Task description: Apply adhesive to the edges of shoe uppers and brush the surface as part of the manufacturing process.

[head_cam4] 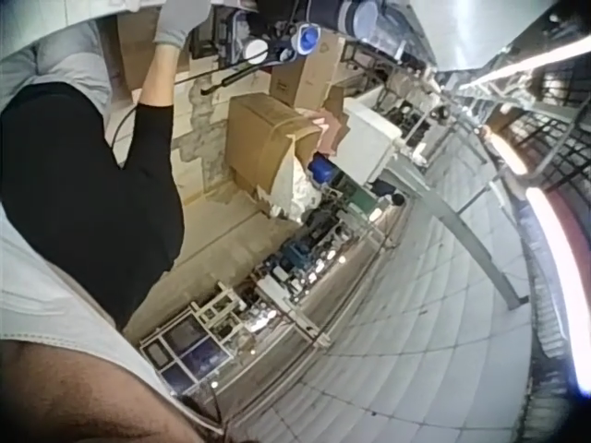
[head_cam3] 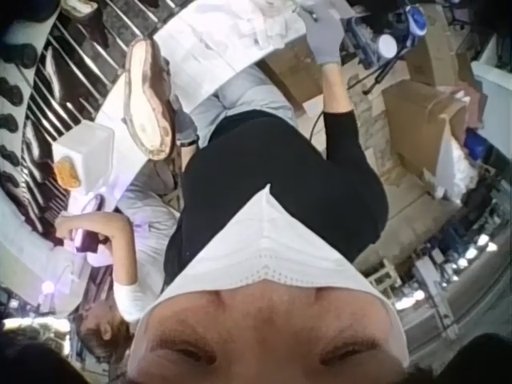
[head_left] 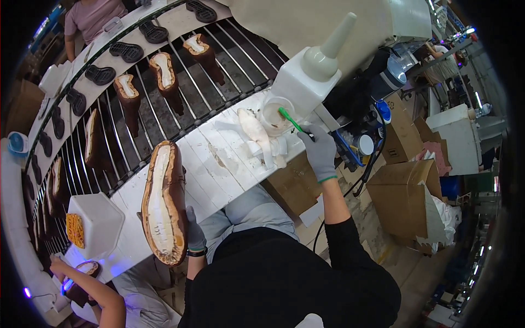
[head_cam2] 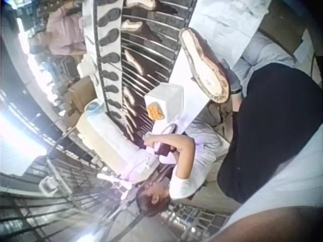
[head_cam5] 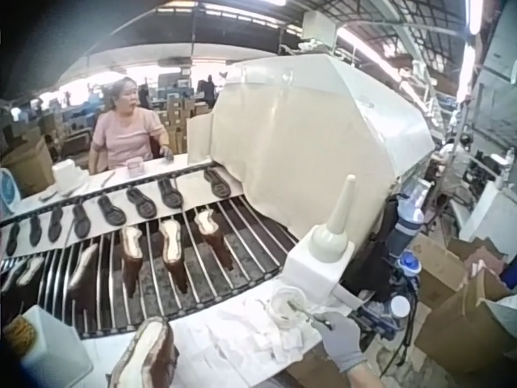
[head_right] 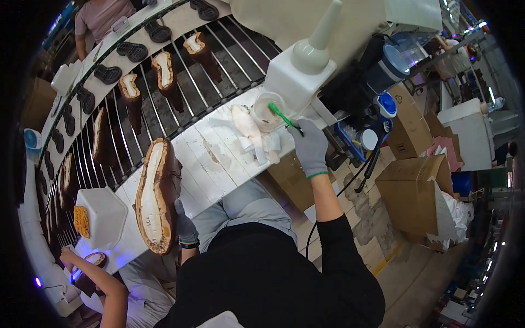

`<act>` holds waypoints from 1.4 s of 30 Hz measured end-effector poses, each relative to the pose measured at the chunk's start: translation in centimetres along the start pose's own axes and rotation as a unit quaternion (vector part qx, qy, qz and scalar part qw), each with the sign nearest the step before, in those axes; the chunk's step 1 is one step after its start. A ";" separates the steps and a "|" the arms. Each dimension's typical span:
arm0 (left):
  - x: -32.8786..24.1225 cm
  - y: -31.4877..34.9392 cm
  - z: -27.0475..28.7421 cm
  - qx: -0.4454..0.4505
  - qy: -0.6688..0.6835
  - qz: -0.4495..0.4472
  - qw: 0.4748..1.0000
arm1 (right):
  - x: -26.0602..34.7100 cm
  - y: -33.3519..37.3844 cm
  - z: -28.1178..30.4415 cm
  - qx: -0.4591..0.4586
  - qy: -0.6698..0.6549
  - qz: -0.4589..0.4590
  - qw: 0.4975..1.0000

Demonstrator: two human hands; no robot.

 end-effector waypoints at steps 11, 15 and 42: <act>-1.6 -1.2 -1.3 0.151 -0.025 0.007 0.988 | 4.5 -4.2 -2.3 0.084 0.482 0.030 0.872; -1.7 -0.6 -0.5 0.144 -0.029 -0.029 0.989 | 3.6 -4.4 -1.7 0.120 0.408 0.062 0.903; -10.6 -1.8 0.2 0.232 -0.220 -0.157 0.934 | 18.7 2.5 -6.8 0.397 -0.206 0.182 0.876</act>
Point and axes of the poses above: each hand's wrist, its own y-axis away from the middle knuckle, its own z-axis out of the back of the hand, x = y × z, the point moved 3 cm from there along -y, towards the middle knuckle, and after that the axes turned 14 degrees about x, right-handed, at the moved point
